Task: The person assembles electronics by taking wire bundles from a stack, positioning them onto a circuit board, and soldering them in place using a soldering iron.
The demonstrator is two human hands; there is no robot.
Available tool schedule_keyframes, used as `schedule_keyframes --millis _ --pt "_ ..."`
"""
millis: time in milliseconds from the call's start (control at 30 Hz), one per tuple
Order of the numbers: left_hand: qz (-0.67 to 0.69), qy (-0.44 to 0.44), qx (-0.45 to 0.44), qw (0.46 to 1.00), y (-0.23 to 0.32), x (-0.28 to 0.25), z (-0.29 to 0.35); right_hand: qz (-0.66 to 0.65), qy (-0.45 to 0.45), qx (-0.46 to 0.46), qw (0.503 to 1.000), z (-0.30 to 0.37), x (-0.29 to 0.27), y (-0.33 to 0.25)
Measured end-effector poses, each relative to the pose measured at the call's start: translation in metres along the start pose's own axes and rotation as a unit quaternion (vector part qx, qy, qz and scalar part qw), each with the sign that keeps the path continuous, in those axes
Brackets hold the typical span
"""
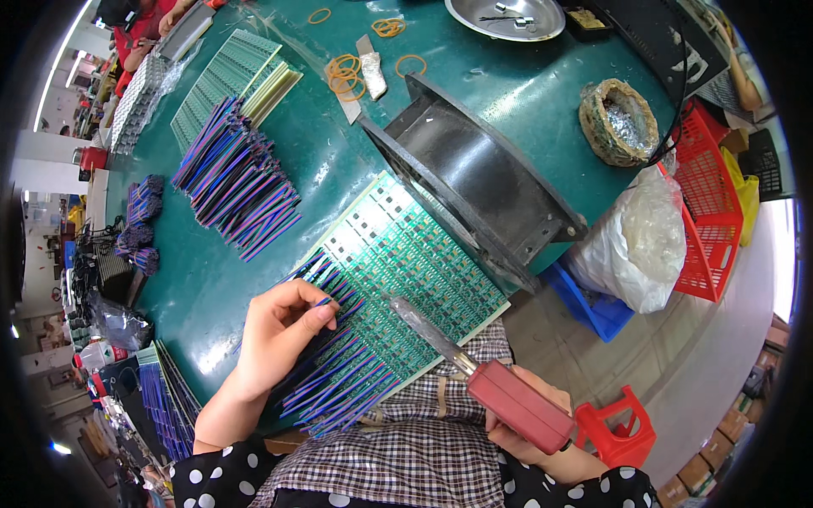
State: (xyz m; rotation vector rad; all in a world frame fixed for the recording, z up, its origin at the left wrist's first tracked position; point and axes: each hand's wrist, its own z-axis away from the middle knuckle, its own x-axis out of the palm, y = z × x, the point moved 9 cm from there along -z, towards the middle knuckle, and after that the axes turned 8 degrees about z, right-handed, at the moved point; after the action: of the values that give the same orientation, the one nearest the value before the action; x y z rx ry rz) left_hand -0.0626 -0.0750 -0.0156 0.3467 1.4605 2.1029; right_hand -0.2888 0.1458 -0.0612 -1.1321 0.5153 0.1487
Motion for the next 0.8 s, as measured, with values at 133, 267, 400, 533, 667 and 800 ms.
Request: schedule_keyframes --millis 133,267,400,533,667,800 --pt "0.079 -0.017 -0.048 0.996 -0.003 0.003 -0.004 -0.019 0.032 0.0 0.999 0.007 0.0 0.006" --pt "0.103 -0.013 -0.045 0.994 -0.008 0.0 -0.005 0.0 0.021 0.005 1.0 0.008 0.0 0.007" --pt "0.149 -0.01 -0.02 0.989 -0.007 -0.001 -0.006 -0.001 0.011 0.006 1.0 0.007 0.002 0.005" --pt "0.146 0.02 -0.033 0.988 -0.003 -0.003 -0.005 -0.01 0.018 0.002 1.0 0.008 0.001 0.005" --pt "-0.281 -0.001 0.269 0.921 0.06 0.032 0.021 0.004 0.019 -0.01 1.0 0.008 -0.002 0.005" --pt "-0.471 0.007 0.393 0.79 0.056 0.063 0.037 0.007 -0.001 0.003 1.0 0.008 -0.003 0.005"
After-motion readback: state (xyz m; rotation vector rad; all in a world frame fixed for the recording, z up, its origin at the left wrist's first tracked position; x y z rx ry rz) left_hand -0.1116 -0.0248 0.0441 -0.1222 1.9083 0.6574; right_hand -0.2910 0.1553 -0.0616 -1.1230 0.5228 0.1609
